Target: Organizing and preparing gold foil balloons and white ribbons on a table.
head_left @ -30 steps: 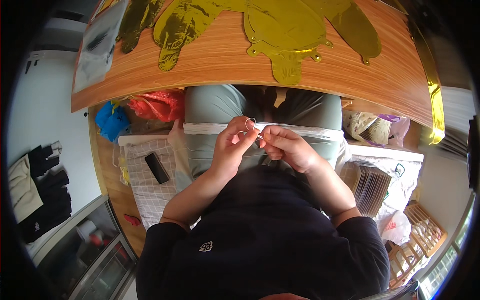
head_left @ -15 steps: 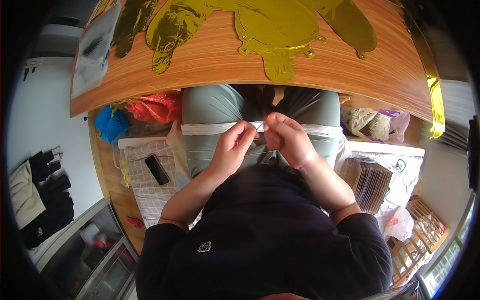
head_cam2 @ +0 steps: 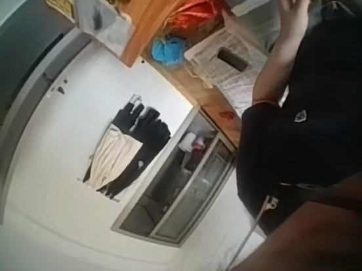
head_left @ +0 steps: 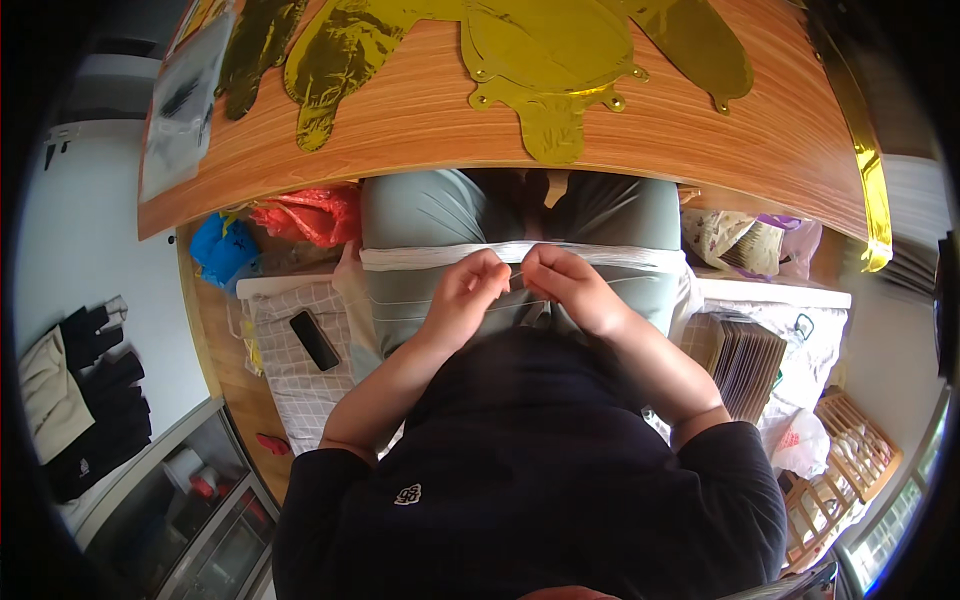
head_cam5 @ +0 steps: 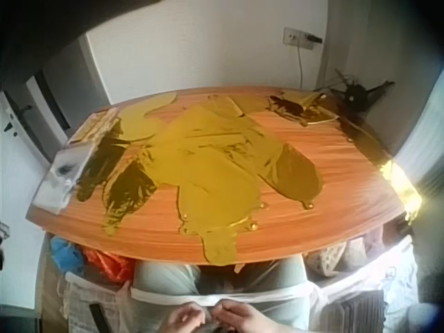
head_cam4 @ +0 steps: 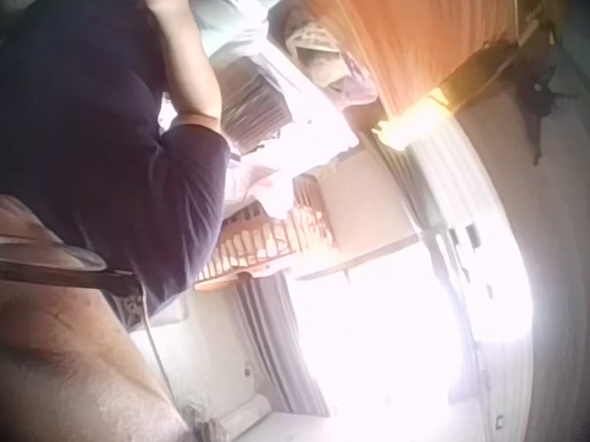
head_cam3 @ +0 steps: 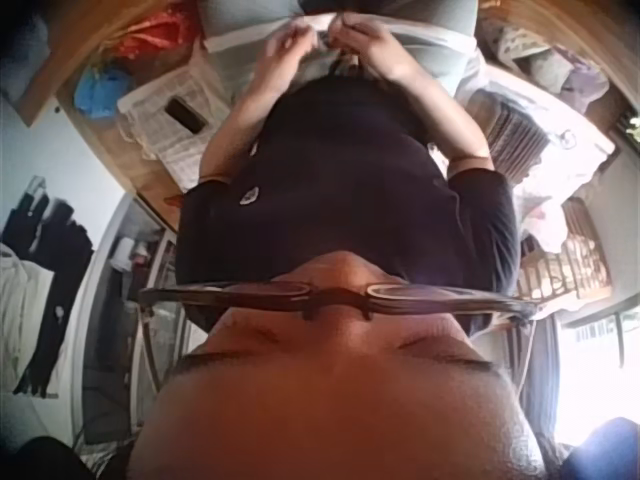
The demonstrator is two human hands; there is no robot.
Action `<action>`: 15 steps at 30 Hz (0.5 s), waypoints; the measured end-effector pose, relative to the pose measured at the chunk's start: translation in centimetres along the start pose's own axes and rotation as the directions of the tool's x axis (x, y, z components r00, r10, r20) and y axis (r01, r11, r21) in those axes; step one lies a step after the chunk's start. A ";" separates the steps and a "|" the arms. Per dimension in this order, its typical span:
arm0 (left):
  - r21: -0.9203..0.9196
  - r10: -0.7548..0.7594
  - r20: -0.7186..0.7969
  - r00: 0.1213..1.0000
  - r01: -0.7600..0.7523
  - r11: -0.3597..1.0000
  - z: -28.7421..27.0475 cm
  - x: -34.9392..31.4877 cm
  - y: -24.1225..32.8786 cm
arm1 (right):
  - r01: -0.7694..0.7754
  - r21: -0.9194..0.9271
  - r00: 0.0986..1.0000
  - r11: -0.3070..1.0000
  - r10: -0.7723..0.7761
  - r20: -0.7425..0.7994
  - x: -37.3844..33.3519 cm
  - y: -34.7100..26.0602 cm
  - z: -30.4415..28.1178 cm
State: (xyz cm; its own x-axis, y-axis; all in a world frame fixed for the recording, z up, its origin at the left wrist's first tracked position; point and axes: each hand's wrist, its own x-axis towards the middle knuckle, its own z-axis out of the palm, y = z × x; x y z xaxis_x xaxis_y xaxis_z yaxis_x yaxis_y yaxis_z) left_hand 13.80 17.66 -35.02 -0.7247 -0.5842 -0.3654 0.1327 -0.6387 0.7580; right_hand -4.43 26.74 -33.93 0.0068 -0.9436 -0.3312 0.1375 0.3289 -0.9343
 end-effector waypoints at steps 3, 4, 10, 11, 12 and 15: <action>0.760 0.136 0.086 0.987 -0.154 0.631 1.0 0.1 1.1 | -0.057 0.409 0.996 0.911 0.023 0.088 -0.6 0.1 0.1; 0.710 0.236 0.127 0.963 -0.254 0.657 1.4 0.2 0.9 | -0.047 0.317 0.996 0.947 0.018 0.092 -0.7 0.1 0.5; 0.112 0.065 0.166 0.984 -0.085 0.990 0.3 -1.3 1.6 | -0.089 0.204 0.993 0.975 0.070 0.098 -0.9 1.2 1.3; 0.249 0.088 0.185 0.979 -0.133 0.959 -0.1 -1.6 1.8 | -0.057 0.326 0.998 0.944 0.041 0.055 -0.9 0.9 1.1; 0.250 0.088 0.182 0.979 -0.133 0.959 -0.3 -1.7 1.9 | -0.021 0.441 1.000 0.897 0.019 0.009 -0.9 0.8 1.0; 0.835 0.229 0.397 0.889 -0.453 0.313 0.1 -0.8 4.1 | 0.030 0.436 0.997 0.899 -0.057 0.048 -1.7 0.4 1.1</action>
State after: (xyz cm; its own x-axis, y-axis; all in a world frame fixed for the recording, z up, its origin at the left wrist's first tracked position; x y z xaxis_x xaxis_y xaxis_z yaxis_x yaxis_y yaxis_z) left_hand 14.89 15.58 -31.55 -0.8821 -0.4668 0.0636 -0.1941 0.4830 0.8539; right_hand -3.30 28.39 -33.57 0.0461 -0.9615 -0.2708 0.5558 0.2499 -0.7928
